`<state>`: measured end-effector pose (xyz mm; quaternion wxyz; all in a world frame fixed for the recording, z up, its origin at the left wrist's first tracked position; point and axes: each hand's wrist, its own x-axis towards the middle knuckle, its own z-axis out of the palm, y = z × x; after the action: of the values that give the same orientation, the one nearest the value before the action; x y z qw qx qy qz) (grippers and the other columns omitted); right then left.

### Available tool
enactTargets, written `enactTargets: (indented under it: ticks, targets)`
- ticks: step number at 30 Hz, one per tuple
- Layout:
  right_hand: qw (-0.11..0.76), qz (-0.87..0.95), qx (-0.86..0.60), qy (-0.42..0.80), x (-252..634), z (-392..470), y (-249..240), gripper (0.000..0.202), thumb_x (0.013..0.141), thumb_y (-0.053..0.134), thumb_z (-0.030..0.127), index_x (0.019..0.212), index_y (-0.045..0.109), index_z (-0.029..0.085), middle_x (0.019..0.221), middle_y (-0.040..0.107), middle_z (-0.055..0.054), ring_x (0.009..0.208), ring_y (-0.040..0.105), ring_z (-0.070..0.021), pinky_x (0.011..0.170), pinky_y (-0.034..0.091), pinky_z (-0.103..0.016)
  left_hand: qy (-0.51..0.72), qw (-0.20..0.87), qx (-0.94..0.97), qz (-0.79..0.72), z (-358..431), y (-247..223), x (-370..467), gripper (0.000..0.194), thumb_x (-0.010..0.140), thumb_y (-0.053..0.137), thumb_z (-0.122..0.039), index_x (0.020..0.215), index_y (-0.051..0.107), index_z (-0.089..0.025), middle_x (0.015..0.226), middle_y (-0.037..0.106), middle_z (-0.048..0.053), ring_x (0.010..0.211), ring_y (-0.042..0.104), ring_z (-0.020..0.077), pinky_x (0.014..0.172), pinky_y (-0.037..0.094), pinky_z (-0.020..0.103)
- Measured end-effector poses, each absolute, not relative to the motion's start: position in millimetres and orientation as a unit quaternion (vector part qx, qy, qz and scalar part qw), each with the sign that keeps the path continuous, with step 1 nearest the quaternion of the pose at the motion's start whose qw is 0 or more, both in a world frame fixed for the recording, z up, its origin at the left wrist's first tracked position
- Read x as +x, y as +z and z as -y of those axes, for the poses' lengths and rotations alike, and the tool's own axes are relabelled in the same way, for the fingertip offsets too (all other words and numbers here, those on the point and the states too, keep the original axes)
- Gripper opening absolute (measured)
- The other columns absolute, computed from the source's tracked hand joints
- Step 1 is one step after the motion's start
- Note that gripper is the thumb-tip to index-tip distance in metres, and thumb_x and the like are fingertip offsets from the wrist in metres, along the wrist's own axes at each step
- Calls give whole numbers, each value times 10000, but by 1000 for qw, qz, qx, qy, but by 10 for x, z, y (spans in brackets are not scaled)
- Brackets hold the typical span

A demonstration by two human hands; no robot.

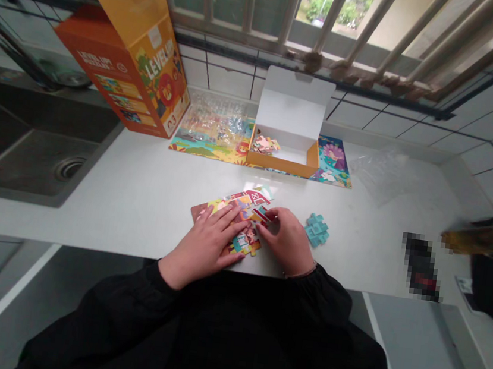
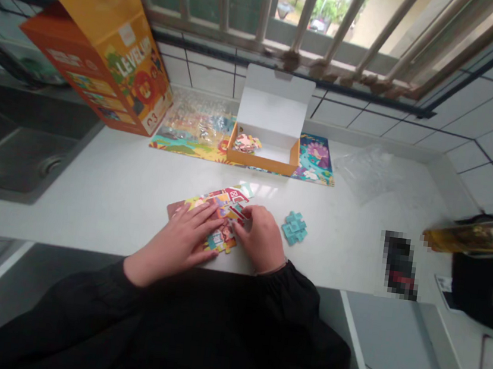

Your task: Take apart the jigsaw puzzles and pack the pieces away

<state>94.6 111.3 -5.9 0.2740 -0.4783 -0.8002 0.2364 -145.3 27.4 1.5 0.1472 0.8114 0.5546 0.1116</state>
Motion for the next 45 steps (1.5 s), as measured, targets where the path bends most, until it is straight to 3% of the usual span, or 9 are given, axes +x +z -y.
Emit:
enactTargets:
  ticks: [3, 6, 13, 20, 25, 29, 36, 40, 45]
  targets:
    - [311, 757, -505, 275, 1096, -1081, -13, 279, 980, 727, 316, 1237, 665, 228, 981, 770, -42, 774, 701, -205, 747, 588, -360, 119, 156, 811, -551, -288, 9, -1485, 746, 998, 738, -524, 1678, 487, -350, 1831, 320, 110, 1687, 306, 385, 1341, 230, 735]
    - [353, 726, -545, 226, 1341, -1057, 77, 373, 1001, 722, 380, 1338, 666, 231, 994, 796, -35, 718, 687, -184, 709, 576, -341, 130, 160, 812, -545, -319, -1, -1541, 740, 990, 746, -547, 1665, 509, -360, 1821, 347, 99, 1673, 335, 391, 1347, 229, 722]
    - [355, 730, -584, -8, 2018, -1128, 129, 211, 1056, 633, 378, 1069, 763, 213, 992, 778, -78, 810, 676, -224, 781, 557, -379, 139, 165, 817, -534, -417, -13, -1639, 655, 1043, 667, -595, 1629, 550, -328, 1790, 412, 98, 1664, 364, 359, 1352, 239, 688]
    - [256, 805, -535, 30, 2110, -1059, -91, 213, 1054, 644, 417, 1040, 760, 239, 1108, 753, -130, 1066, 672, -318, 996, 548, -509, 161, 160, 819, -527, -416, -26, -1637, 620, 1048, 672, -560, 1609, 575, -315, 1777, 433, 109, 1649, 390, 365, 1355, 238, 681]
    - [248, 788, -564, 17, 2102, -1086, -192, 546, 985, 728, 574, 1356, 678, 176, 1443, 619, -246, 1318, 593, -397, 1095, 508, -587, 168, 162, 816, -529, -415, -17, -1634, 601, 1038, 688, -529, 1588, 599, -305, 1766, 450, 112, 1639, 405, 368, 1357, 237, 676]
    - [201, 812, -545, 49, 2130, -1178, -202, 488, 1015, 698, 530, 1355, 667, 181, 1357, 704, -210, 1266, 631, -379, 1094, 495, -563, 155, 161, 818, -530, -416, 5, -1629, 611, 1051, 677, -520, 1616, 565, -318, 1786, 417, 108, 1649, 389, 364, 1349, 243, 683]
    - [228, 814, -532, 38, 2022, -1219, -204, 329, 998, 682, 391, 1258, 696, 190, 1227, 732, -162, 1183, 644, -342, 1082, 499, -515, 163, 156, 817, -531, -412, 9, -1617, 579, 1048, 682, -487, 1589, 588, -301, 1765, 453, 111, 1632, 414, 362, 1347, 245, 684]
    - [230, 815, -530, 45, 1976, -1196, -207, 336, 993, 676, 373, 1281, 687, 200, 1238, 717, -162, 1193, 636, -350, 1082, 502, -530, 157, 152, 817, -534, -411, 10, -1613, 558, 1051, 671, -500, 1564, 602, -292, 1764, 453, 113, 1636, 406, 364, 1336, 259, 690]
    - [257, 788, -559, 16, 1829, -1140, -94, 409, 1017, 689, 481, 1318, 693, 204, 1403, 649, -217, 1291, 600, -406, 1081, 503, -599, 165, 152, 819, -528, -408, 7, -1609, 574, 1047, 665, -527, 1567, 605, -292, 1756, 464, 118, 1638, 404, 363, 1346, 250, 678]
